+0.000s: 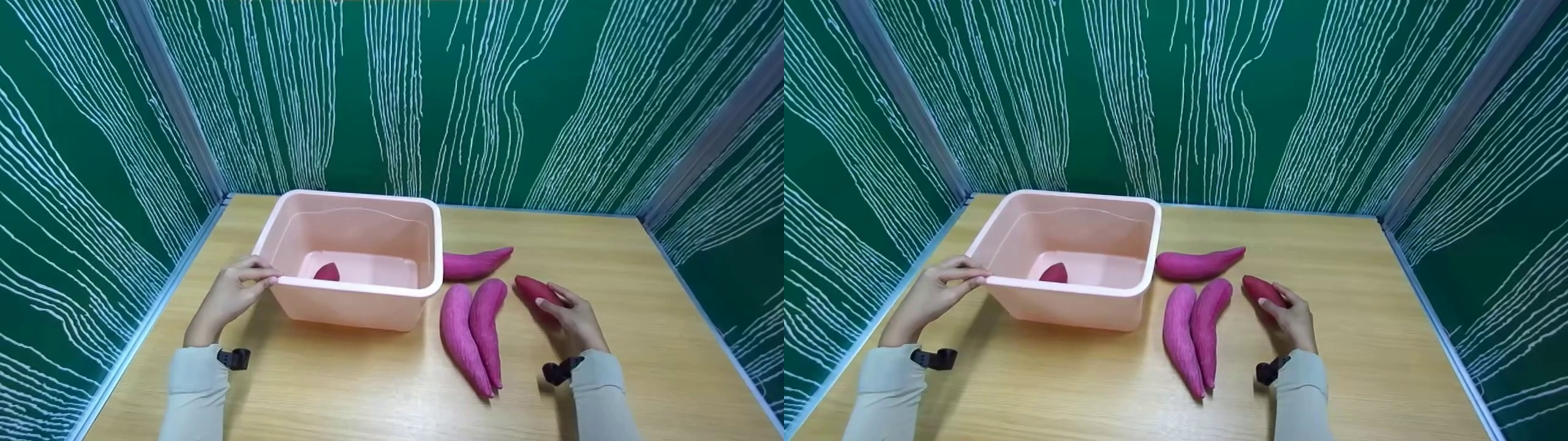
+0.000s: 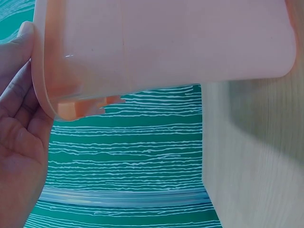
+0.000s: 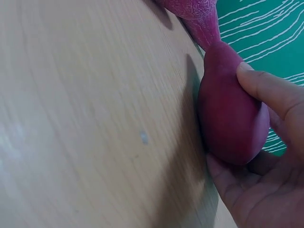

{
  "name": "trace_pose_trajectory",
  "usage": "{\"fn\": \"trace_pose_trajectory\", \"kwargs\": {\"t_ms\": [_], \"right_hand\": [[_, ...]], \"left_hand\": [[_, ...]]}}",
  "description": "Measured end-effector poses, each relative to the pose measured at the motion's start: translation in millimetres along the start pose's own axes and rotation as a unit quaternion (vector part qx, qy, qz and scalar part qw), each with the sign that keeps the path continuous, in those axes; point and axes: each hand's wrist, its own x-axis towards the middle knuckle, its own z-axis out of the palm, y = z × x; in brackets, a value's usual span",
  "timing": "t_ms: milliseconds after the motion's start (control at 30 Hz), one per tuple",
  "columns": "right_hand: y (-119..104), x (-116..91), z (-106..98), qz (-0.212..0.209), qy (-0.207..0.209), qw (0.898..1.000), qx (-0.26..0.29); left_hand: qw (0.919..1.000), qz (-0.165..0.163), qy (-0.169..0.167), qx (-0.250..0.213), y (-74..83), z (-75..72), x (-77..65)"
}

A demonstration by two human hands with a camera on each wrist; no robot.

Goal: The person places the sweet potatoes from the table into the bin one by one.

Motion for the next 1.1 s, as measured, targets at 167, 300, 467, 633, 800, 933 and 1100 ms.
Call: {"fn": "trace_pose_trajectory", "kwargs": {"t_ms": [167,300,467,633,800,933,1100], "right_hand": [[-1,0,-1,0.035,-0.008,0.997,0.063],[-3,0,-7,0.063,-0.035,0.994,0.083],[-8,-2,-11,0.085,-0.051,0.988,0.118],[-14,-4,-14,0.089,-0.07,0.986,0.12],[-19,-4,-15,0.083,-0.073,0.994,0.025],[-26,-5,-15,0.078,-0.082,0.993,0.012],[-38,-6,-14,0.066,-0.11,0.99,0.053]], "left_hand": [[1.0,0.005,0.003,-0.004,-0.2,-0.8,0.2],[1.0,0.001,0.0,-0.007,0.6,-1.1,0.5],[0.9999,-0.003,-0.004,-0.009,0.8,-1.2,0.2],[0.9999,0.001,-0.004,-0.012,0.6,-1.3,0.0],[0.9999,0.014,0.003,-0.006,0.3,-0.8,0.1],[0.9998,0.02,0.007,-0.004,0.2,-0.5,-0.1],[0.9999,0.012,0.003,-0.009,-0.1,-0.6,-0.3]]}}
